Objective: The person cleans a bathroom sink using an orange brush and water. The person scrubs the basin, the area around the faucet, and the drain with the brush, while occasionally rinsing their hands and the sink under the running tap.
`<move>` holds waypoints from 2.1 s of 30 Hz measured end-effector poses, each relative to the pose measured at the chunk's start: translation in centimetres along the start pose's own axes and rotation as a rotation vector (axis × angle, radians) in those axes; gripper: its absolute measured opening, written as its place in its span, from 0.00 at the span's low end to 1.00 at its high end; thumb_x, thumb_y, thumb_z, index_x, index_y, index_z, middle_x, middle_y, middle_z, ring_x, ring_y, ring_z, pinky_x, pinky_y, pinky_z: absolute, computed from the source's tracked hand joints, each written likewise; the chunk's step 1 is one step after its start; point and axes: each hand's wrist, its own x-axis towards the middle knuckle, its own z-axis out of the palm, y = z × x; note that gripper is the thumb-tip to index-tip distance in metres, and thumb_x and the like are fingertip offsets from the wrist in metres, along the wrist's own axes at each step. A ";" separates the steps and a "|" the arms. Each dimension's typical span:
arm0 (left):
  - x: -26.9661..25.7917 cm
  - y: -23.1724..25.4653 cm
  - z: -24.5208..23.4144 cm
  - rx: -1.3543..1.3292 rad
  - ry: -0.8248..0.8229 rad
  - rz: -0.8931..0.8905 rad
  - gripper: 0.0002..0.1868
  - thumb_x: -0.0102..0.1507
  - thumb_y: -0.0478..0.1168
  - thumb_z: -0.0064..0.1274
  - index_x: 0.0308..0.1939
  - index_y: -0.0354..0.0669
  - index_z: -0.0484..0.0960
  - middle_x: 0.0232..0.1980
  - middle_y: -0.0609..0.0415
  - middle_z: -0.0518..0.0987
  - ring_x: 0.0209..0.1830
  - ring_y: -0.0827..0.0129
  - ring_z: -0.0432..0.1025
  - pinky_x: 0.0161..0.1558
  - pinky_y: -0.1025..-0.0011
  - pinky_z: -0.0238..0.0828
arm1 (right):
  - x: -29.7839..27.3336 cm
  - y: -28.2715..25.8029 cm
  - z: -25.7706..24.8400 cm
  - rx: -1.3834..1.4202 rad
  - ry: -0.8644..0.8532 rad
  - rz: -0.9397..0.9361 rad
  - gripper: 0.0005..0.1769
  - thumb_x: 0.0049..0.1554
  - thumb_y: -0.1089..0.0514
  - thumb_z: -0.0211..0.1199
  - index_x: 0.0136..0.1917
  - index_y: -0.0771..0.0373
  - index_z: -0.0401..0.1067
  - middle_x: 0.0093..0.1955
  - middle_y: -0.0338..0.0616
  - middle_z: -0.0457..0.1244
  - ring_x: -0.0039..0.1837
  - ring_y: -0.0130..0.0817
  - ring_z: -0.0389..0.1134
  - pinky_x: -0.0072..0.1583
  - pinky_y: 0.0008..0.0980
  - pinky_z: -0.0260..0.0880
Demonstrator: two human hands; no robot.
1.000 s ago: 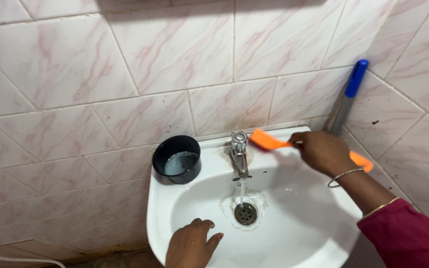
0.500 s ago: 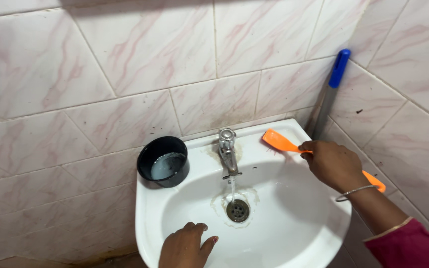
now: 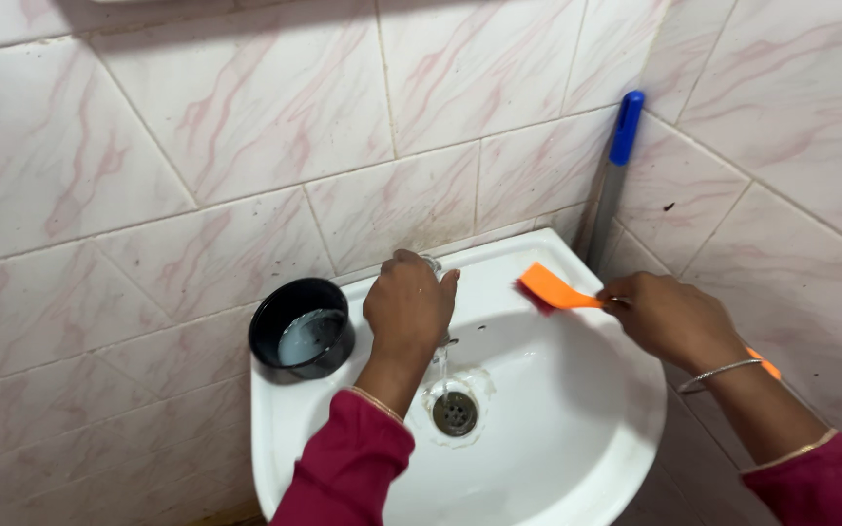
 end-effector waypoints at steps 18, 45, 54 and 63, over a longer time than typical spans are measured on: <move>-3.3 -1.7 7.3 -0.633 0.451 0.063 0.11 0.70 0.39 0.47 0.39 0.36 0.80 0.37 0.50 0.76 0.37 0.56 0.70 0.42 0.57 0.66 | 0.5 -0.6 0.7 0.076 0.099 0.150 0.16 0.64 0.49 0.55 0.60 0.42 0.79 0.56 0.40 0.72 0.58 0.45 0.73 0.58 0.46 0.72; -2.1 -6.6 23.5 -1.979 -0.485 -1.210 0.13 0.70 0.41 0.40 0.33 0.39 0.73 0.30 0.52 0.69 0.28 0.65 0.63 0.33 0.70 0.61 | 2.5 0.7 1.7 0.010 0.218 -0.002 0.13 0.60 0.51 0.58 0.54 0.48 0.80 0.51 0.43 0.71 0.54 0.46 0.72 0.53 0.46 0.71; 4.2 5.0 24.6 -1.930 -0.657 -0.904 0.15 0.72 0.38 0.38 0.44 0.31 0.78 0.37 0.48 0.77 0.31 0.65 0.71 0.42 0.68 0.73 | 0.0 2.2 1.4 -0.027 0.183 -0.039 0.13 0.58 0.52 0.59 0.54 0.49 0.79 0.48 0.44 0.71 0.51 0.45 0.73 0.51 0.46 0.71; 8.7 8.8 5.6 -1.165 -0.635 -0.403 0.36 0.62 0.57 0.50 0.71 0.47 0.67 0.70 0.49 0.67 0.59 0.53 0.66 0.58 0.51 0.63 | 4.4 0.2 4.4 -0.072 0.386 -0.139 0.15 0.57 0.60 0.56 0.54 0.51 0.79 0.46 0.46 0.71 0.48 0.47 0.73 0.48 0.46 0.72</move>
